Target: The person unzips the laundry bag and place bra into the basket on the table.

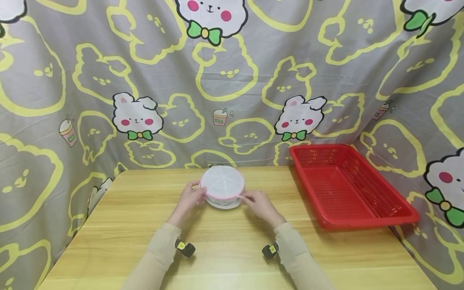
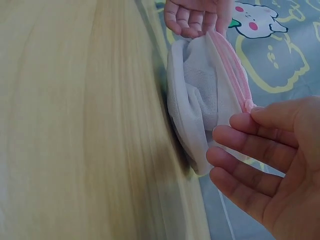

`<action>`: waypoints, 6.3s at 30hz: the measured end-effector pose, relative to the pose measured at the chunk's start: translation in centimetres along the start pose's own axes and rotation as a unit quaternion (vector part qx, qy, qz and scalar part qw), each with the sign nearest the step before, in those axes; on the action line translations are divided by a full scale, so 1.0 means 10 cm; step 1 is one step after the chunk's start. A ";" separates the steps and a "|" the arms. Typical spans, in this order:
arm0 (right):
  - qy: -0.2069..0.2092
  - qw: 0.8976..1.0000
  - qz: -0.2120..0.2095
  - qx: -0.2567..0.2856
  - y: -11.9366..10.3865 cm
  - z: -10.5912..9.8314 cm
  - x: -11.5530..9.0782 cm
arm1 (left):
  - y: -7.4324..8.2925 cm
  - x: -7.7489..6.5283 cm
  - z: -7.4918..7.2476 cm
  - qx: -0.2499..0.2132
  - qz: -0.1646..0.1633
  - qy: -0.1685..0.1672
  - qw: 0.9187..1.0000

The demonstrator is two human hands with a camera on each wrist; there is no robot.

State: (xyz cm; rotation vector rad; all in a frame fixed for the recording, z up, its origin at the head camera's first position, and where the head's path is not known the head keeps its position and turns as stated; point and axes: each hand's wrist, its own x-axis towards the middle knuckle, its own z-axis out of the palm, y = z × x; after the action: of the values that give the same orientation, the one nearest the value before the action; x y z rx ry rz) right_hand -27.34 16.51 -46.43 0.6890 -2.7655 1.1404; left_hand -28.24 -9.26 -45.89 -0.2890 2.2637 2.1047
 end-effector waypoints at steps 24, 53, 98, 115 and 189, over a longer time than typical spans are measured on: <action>-0.013 1.000 -0.015 0.009 -0.06 0.12 -0.01 | -0.02 -0.04 0.07 -0.003 -0.005 -0.021 1.000; -0.018 0.999 -0.026 0.037 -0.12 0.19 0.00 | -0.04 -0.09 0.18 -0.002 0.002 -0.039 0.999; -0.018 0.999 -0.028 0.021 -0.11 0.19 -0.03 | -0.06 -0.09 0.20 0.009 0.004 -0.058 0.998; -0.024 0.999 -0.023 0.013 -0.10 0.19 -0.02 | -0.07 -0.10 0.20 0.008 0.022 -0.053 0.998; -0.005 1.000 0.012 -0.007 0.09 -0.09 -0.01 | -0.05 -0.05 0.10 0.014 0.016 -0.052 0.998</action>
State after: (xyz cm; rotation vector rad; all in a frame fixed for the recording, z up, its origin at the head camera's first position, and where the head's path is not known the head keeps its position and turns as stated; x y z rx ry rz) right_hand -27.76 17.69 -46.42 0.6623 -2.7950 1.1242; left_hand -27.75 -8.21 -46.37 -0.1388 2.2515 2.0495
